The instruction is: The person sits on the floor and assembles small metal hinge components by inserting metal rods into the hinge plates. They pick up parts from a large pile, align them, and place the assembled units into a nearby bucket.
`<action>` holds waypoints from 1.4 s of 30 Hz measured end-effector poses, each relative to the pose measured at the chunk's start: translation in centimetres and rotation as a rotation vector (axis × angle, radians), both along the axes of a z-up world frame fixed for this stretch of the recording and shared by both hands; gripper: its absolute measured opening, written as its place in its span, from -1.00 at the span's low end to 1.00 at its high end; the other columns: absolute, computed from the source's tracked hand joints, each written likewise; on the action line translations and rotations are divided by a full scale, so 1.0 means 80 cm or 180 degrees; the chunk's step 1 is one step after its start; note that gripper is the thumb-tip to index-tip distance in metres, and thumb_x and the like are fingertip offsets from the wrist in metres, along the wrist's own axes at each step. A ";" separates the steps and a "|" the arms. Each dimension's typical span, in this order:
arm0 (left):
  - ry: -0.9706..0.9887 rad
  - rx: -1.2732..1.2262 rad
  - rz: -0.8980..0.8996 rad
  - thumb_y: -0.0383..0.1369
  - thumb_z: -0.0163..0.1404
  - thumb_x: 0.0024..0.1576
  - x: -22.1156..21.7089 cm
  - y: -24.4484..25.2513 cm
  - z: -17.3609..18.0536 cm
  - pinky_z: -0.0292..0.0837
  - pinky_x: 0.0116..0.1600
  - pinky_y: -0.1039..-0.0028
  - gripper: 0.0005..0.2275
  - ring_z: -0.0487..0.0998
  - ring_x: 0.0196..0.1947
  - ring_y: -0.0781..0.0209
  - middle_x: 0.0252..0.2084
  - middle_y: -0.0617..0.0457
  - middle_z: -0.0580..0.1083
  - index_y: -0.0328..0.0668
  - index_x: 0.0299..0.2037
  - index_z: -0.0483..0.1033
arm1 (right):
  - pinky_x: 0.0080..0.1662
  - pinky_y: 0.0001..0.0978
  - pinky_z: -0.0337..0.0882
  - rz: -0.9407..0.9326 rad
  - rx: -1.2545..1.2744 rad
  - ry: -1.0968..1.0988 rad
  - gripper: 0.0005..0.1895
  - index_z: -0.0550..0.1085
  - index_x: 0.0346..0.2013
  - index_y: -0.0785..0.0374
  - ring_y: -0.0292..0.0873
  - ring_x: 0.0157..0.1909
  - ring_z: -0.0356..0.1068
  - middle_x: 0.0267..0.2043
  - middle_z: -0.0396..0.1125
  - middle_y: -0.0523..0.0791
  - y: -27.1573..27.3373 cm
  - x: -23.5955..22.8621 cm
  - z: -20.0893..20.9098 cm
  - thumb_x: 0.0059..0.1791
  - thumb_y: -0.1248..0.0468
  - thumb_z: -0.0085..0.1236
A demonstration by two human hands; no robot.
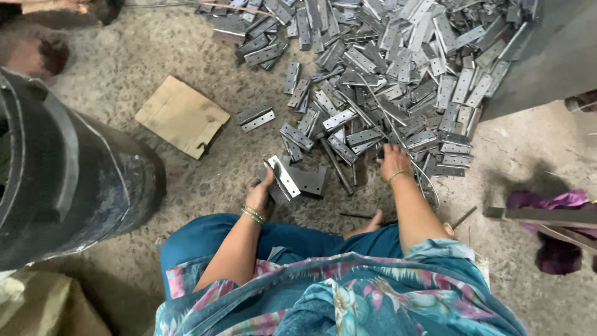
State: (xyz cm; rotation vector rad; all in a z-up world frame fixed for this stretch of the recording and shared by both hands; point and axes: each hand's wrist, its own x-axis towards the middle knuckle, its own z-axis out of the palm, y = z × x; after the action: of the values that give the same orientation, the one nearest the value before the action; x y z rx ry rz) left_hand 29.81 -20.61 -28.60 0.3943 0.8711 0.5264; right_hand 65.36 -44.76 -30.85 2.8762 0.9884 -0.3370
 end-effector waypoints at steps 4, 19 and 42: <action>-0.0261 0.0260 0.0048 -0.46 0.23 0.12 -0.006 0.003 0.002 0.51 0.18 0.36 -0.71 0.61 0.05 0.17 0.02 -0.01 0.60 -0.33 0.04 0.57 | 0.09 0.11 0.41 -0.0673 0.2038 0.1005 -0.56 0.37 0.21 0.29 0.18 0.04 0.44 -0.02 0.43 0.06 0.015 -0.011 0.023 0.13 0.11 0.11; -0.1295 -0.0200 0.0019 -0.29 0.08 0.20 -0.046 -0.008 0.073 0.53 0.14 0.07 -0.62 0.58 0.05 -0.08 0.02 -0.11 0.54 -0.18 0.22 0.44 | -0.22 -0.27 0.34 -0.1256 0.3579 0.2252 -0.63 0.55 -0.09 0.36 -0.19 -0.30 0.35 -0.30 0.44 -0.13 0.079 -0.236 -0.020 0.12 0.06 0.15; 0.0364 0.1196 -0.0657 -0.53 0.43 -0.22 -0.044 -0.039 0.068 0.58 -0.11 0.33 -0.56 0.64 -0.25 0.19 -0.17 -0.02 0.63 -0.29 -0.13 0.56 | -0.04 -0.08 0.46 0.0600 0.3351 0.0474 -0.72 0.51 0.01 0.39 0.19 -0.07 0.49 -0.12 0.48 0.17 0.073 -0.318 0.052 0.08 0.27 0.09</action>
State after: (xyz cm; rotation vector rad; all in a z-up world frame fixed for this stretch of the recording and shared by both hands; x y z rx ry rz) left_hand 26.25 -23.77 -23.20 0.8551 0.8293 0.4787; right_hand 39.91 -38.92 -26.69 3.5964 1.9101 0.0203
